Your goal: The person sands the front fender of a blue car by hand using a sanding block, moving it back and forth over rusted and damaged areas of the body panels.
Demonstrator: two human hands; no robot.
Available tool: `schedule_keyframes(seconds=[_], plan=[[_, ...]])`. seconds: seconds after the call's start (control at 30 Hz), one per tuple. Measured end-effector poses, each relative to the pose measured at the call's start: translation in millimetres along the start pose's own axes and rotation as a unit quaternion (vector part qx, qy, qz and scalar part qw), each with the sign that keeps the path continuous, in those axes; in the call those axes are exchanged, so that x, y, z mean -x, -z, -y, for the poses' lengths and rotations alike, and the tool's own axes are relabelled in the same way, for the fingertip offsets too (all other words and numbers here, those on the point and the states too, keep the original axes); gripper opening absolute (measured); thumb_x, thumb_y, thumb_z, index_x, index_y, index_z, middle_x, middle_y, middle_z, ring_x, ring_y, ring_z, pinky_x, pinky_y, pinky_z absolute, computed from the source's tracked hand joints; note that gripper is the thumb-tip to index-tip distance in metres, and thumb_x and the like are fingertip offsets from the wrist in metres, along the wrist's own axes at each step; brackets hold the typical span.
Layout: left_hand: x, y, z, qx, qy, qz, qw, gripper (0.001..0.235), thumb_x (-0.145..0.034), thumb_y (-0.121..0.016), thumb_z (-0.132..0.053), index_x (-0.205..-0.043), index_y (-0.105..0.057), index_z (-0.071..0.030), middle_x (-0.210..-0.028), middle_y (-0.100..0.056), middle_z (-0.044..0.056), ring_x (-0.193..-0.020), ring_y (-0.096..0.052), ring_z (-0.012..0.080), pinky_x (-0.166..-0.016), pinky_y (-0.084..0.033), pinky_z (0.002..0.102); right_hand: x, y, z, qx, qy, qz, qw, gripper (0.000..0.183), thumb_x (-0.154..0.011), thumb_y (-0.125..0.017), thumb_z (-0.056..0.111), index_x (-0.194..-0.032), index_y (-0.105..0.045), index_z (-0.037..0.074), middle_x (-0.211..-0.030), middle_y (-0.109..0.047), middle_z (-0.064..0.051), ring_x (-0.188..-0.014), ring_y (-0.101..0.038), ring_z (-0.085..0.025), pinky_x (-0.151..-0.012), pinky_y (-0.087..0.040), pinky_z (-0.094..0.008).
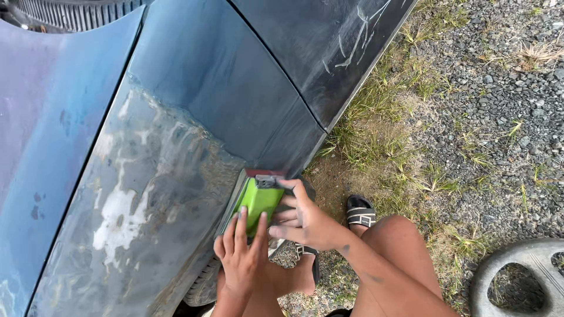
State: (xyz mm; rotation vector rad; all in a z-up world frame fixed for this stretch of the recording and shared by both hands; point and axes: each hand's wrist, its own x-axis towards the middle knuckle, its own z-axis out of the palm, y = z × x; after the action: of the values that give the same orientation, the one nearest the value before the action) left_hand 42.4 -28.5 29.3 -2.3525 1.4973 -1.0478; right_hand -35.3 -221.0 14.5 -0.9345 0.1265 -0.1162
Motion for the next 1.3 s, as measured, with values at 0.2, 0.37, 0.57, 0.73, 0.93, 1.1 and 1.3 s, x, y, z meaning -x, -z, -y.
schedule_keyframes(seconds=[0.2,0.37,0.57,0.73,0.93,1.1,1.3], plan=[[-8.2,20.9,14.4,-0.033,0.028,0.016,0.999,0.034,-0.101,-0.060,-0.033,-0.133,-0.068,-0.036,-0.146,-0.061,0.009,-0.115,-0.063,0.0253,-0.092,-0.035,0.043,-4.3,6.8,14.6,0.025,-0.064,0.103,0.992,0.085,-0.084,-0.076,0.025,-0.149,-0.022,0.016,-0.138,-0.058,-0.027,-0.122,-0.066,-0.034,-0.097,-0.059,-0.040],[-82.8,-3.5,-3.6,-0.069,-0.059,0.009,0.996,0.042,-0.108,-0.048,-0.028,-0.145,-0.055,-0.046,-0.152,-0.056,-0.004,-0.103,-0.058,0.0186,-0.076,-0.037,0.036,-24.0,53.6,47.2,0.136,-0.062,-0.195,0.969,0.028,-0.099,-0.056,0.027,-0.117,-0.067,0.008,-0.111,-0.075,-0.010,-0.098,-0.077,-0.021,-0.083,-0.065,-0.029],[-210.3,-72.7,-74.0,0.063,-0.030,-0.189,0.979,0.018,-0.099,-0.066,-0.015,-0.109,-0.074,-0.028,-0.136,-0.064,0.012,-0.082,-0.052,0.0288,-0.064,-0.032,0.039,-18.4,104.1,44.7,-0.116,0.043,-0.457,0.881,0.073,-0.102,-0.037,0.063,-0.137,-0.045,0.000,-0.126,-0.055,-0.013,-0.103,-0.058,-0.022,-0.086,-0.049,-0.035],[-163.0,-29.5,-42.4,0.065,-0.027,-0.135,0.988,0.017,-0.098,-0.068,-0.023,-0.107,-0.076,-0.035,-0.136,-0.065,0.005,-0.092,-0.054,0.0258,-0.071,-0.031,0.040,-14.4,101.5,43.3,-0.124,0.026,-0.436,0.891,0.067,-0.103,-0.034,0.062,-0.135,-0.045,0.004,-0.126,-0.051,-0.014,-0.104,-0.056,-0.024,-0.084,-0.049,-0.035],[-51.3,7.7,23.7,0.000,0.023,-0.036,0.999,0.025,-0.101,-0.063,-0.031,-0.116,-0.069,-0.051,-0.140,-0.066,-0.008,-0.104,-0.054,0.0232,-0.083,-0.026,0.040,-33.8,101.1,49.6,-0.159,0.012,-0.406,0.900,0.064,-0.101,-0.037,0.062,-0.132,-0.049,0.007,-0.124,-0.054,-0.017,-0.106,-0.059,-0.028,-0.083,-0.050,-0.038],[-119.4,-22.9,-12.1,0.009,0.025,-0.097,0.995,0.020,-0.103,-0.065,-0.031,-0.105,-0.072,-0.050,-0.134,-0.070,-0.007,-0.094,-0.055,0.0235,-0.081,-0.026,0.043,-42.2,94.4,46.5,-0.161,0.016,-0.419,0.894,0.066,-0.102,-0.033,0.062,-0.135,-0.047,0.007,-0.127,-0.053,-0.019,-0.109,-0.058,-0.030,-0.086,-0.049,-0.041],[-209.8,-87.6,-86.2,0.124,0.026,-0.188,0.974,0.009,-0.089,-0.080,-0.023,-0.091,-0.075,-0.030,-0.129,-0.067,0.009,-0.085,-0.051,0.0303,-0.076,-0.032,0.044,-38.0,108.7,13.4,-0.127,0.045,-0.456,0.880,0.074,-0.100,-0.023,0.069,-0.137,-0.046,0.009,-0.120,-0.052,-0.014,-0.096,-0.059,-0.023,-0.076,-0.051,-0.036]])
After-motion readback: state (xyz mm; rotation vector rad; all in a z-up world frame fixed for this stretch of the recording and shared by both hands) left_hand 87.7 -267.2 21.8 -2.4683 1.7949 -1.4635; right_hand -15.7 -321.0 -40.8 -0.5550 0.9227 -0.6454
